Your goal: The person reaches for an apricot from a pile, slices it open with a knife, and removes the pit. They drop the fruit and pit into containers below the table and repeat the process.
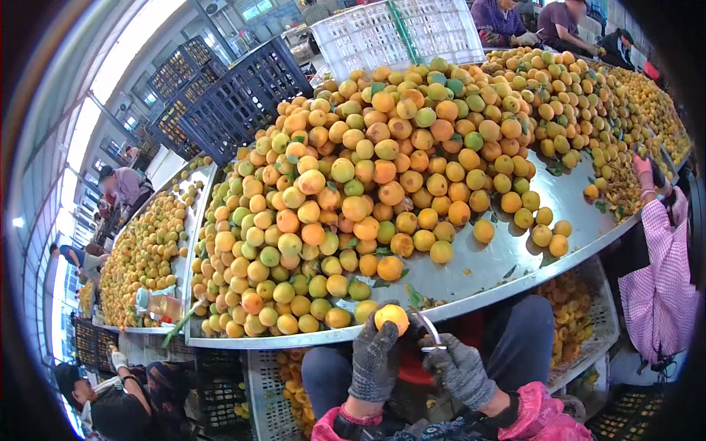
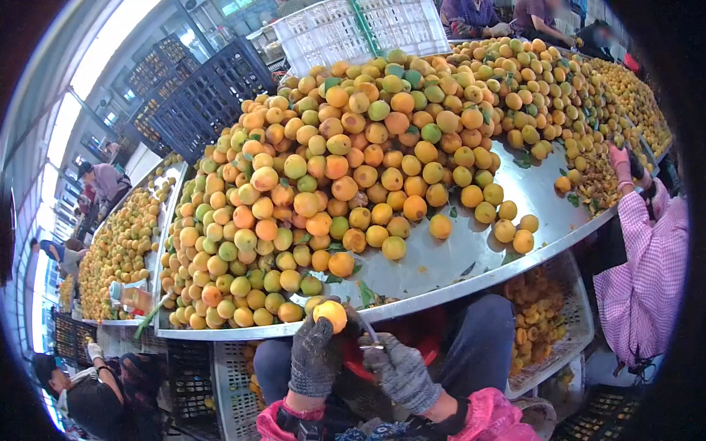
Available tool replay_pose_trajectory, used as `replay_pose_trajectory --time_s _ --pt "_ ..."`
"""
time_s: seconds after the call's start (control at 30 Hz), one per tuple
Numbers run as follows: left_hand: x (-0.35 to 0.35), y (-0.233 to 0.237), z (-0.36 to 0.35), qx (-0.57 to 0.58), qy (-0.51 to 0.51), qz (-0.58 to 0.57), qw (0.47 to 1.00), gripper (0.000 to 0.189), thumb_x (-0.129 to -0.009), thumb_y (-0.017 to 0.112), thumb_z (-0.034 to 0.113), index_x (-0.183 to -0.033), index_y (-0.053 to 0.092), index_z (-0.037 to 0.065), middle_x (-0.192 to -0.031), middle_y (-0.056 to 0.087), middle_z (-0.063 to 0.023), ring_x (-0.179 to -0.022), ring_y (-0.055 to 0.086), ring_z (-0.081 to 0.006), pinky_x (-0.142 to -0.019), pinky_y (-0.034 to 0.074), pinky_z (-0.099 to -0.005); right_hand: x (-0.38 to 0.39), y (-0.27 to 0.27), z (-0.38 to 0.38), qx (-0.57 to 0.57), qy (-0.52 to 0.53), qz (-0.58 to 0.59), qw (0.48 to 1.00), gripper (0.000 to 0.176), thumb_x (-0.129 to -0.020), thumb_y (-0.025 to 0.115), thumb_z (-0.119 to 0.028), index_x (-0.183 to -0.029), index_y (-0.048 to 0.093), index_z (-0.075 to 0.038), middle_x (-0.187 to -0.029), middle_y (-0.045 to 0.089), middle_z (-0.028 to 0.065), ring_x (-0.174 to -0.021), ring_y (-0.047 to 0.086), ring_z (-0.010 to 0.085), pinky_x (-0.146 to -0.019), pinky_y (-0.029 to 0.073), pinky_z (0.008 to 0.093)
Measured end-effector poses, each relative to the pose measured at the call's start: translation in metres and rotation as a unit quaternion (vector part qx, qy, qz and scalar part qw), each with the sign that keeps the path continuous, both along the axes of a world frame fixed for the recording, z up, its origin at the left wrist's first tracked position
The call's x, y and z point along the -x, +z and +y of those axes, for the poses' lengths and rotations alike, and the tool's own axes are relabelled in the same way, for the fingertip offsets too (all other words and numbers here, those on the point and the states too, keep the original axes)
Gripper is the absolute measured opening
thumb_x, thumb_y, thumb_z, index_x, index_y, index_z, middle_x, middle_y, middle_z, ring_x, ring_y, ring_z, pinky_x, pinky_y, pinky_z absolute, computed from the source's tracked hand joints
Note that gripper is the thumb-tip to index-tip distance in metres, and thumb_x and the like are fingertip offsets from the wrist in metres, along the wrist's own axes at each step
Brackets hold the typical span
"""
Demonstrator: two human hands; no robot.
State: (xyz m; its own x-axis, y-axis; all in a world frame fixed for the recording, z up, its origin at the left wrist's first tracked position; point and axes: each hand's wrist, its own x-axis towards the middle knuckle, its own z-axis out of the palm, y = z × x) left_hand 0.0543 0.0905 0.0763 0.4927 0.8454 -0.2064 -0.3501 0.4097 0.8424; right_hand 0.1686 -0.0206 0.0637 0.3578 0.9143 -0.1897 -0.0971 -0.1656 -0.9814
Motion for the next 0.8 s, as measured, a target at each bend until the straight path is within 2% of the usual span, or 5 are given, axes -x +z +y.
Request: replay_pose_trajectory --time_s 0.1,0.13,0.23,0.4,0.8 --pt "0.003 0.008 -0.032 0.042 0.023 -0.021 0.999 0.051 -0.092 0.059 0.035 -0.126 0.049 -0.001 -0.110 0.058 -0.0073 -0.100 0.056 -0.0151 -0.086 0.048 -0.0296 0.011 0.004 0.003 -0.012 0.005 -0.157 0.988 0.028 -0.094 0.054 -0.025 -0.113 0.057 -0.004 -0.073 0.061 0.0179 -0.063 0.063 0.0332 -0.054 0.047 0.0383" --pt "0.007 0.004 -0.037 0.013 0.032 0.000 0.999 0.051 -0.091 0.059 0.038 -0.123 0.049 -0.001 -0.111 0.058 -0.0105 -0.103 0.058 -0.0224 -0.091 0.048 -0.0371 0.015 0.010 0.003 -0.002 0.005 -0.150 0.989 0.029 -0.094 0.054 -0.024 -0.115 0.057 -0.003 -0.076 0.060 0.0219 -0.067 0.062 0.0385 -0.057 0.048 0.0399" --pt "0.015 0.006 -0.050 0.121 0.066 -0.092 0.986 0.052 -0.093 0.055 0.041 -0.123 0.049 0.000 -0.112 0.058 -0.0116 -0.104 0.057 -0.0233 -0.092 0.048 -0.0387 0.024 0.021 -0.002 -0.032 -0.008 -0.160 0.987 0.031 -0.094 0.055 -0.024 -0.117 0.057 -0.004 -0.077 0.061 0.0215 -0.069 0.063 0.0366 -0.058 0.048 0.0397" --pt "0.020 0.006 -0.058 0.099 0.045 -0.082 0.991 0.049 -0.095 0.051 0.040 -0.123 0.049 0.001 -0.113 0.058 -0.0111 -0.103 0.057 -0.0239 -0.092 0.048 -0.0385 0.028 0.030 -0.007 -0.062 -0.010 -0.153 0.986 0.032 -0.093 0.056 -0.024 -0.118 0.057 -0.004 -0.079 0.062 0.0201 -0.072 0.065 0.0354 -0.061 0.049 0.0381" --pt "0.006 0.015 -0.055 0.051 0.060 -0.155 0.985 0.055 -0.085 0.069 0.030 -0.126 0.048 0.000 -0.109 0.059 -0.0123 -0.099 0.058 -0.0204 -0.088 0.048 -0.0332 0.028 0.007 -0.012 -0.004 -0.011 -0.164 0.986 0.022 -0.091 0.058 -0.018 -0.104 0.059 -0.001 -0.070 0.062 0.0174 -0.066 0.065 0.0327 -0.054 0.049 0.0382"
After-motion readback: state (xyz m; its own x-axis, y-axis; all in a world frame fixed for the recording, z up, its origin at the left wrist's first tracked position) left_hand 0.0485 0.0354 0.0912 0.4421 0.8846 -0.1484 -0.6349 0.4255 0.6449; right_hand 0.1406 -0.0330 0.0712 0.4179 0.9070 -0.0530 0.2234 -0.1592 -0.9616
